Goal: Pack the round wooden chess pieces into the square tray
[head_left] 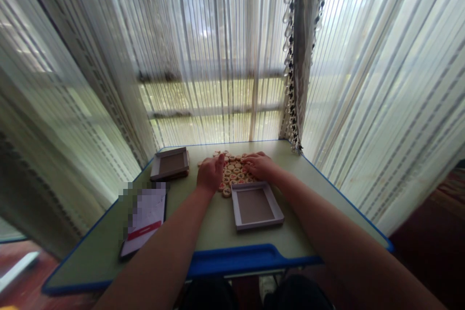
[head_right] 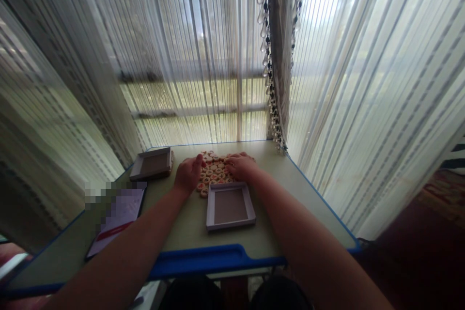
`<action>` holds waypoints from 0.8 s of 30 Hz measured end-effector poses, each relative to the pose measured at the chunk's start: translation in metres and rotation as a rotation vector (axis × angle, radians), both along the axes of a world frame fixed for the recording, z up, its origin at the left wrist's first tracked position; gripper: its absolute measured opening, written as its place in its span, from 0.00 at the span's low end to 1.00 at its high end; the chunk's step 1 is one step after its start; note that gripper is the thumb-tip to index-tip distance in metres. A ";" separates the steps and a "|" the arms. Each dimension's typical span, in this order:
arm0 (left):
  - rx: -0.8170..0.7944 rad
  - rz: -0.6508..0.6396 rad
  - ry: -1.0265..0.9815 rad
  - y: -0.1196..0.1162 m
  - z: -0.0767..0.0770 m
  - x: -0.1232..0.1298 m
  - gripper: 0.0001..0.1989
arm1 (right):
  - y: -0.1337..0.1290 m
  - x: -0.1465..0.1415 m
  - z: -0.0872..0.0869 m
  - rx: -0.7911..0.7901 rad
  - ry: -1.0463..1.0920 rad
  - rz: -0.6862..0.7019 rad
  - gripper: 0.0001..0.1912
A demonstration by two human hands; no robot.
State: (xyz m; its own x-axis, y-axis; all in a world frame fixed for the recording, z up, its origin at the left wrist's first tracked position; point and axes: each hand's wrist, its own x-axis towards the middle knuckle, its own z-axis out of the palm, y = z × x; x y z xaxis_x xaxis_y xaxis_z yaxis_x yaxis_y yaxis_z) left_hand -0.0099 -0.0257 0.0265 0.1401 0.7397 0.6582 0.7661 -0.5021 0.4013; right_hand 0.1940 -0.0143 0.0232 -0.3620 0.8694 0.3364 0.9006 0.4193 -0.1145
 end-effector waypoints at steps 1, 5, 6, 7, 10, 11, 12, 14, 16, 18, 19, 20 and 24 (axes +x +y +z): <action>0.000 -0.004 0.004 0.000 0.000 0.000 0.27 | 0.000 0.001 -0.001 0.000 0.000 -0.009 0.19; 0.001 -0.025 0.023 0.002 -0.002 0.000 0.27 | 0.003 0.005 -0.003 0.025 0.012 0.007 0.19; 0.000 -0.025 0.026 0.002 -0.002 0.001 0.26 | 0.004 0.006 -0.003 0.031 0.016 0.025 0.18; -0.001 -0.023 0.027 0.003 -0.002 0.001 0.26 | 0.004 0.006 -0.003 0.035 0.020 0.041 0.18; -0.005 -0.013 0.022 0.003 -0.002 0.000 0.27 | 0.005 0.005 -0.004 0.028 0.040 0.040 0.18; -0.004 -0.014 0.021 0.003 -0.003 0.000 0.27 | 0.005 0.004 -0.004 0.021 0.051 0.025 0.18; -0.003 -0.015 0.021 0.003 -0.003 0.000 0.27 | 0.005 0.004 -0.005 0.012 0.066 0.011 0.17; 0.002 -0.023 0.028 0.003 -0.003 0.000 0.27 | 0.005 0.003 -0.004 -0.007 0.098 -0.007 0.17; 0.009 -0.029 0.039 0.004 -0.003 0.000 0.26 | 0.004 0.004 -0.004 -0.027 0.112 -0.013 0.16; 0.010 -0.029 0.045 0.004 -0.004 0.001 0.26 | 0.003 0.005 -0.003 -0.039 0.100 -0.016 0.15; 0.008 -0.026 0.045 0.004 -0.004 0.001 0.26 | 0.003 0.005 -0.003 -0.040 0.089 -0.015 0.15; 0.006 -0.023 0.044 0.004 -0.004 0.001 0.26 | 0.004 0.006 -0.003 -0.036 0.079 -0.013 0.15; 0.008 -0.023 0.042 0.003 -0.003 0.001 0.26 | 0.009 0.004 -0.003 0.026 0.083 0.009 0.15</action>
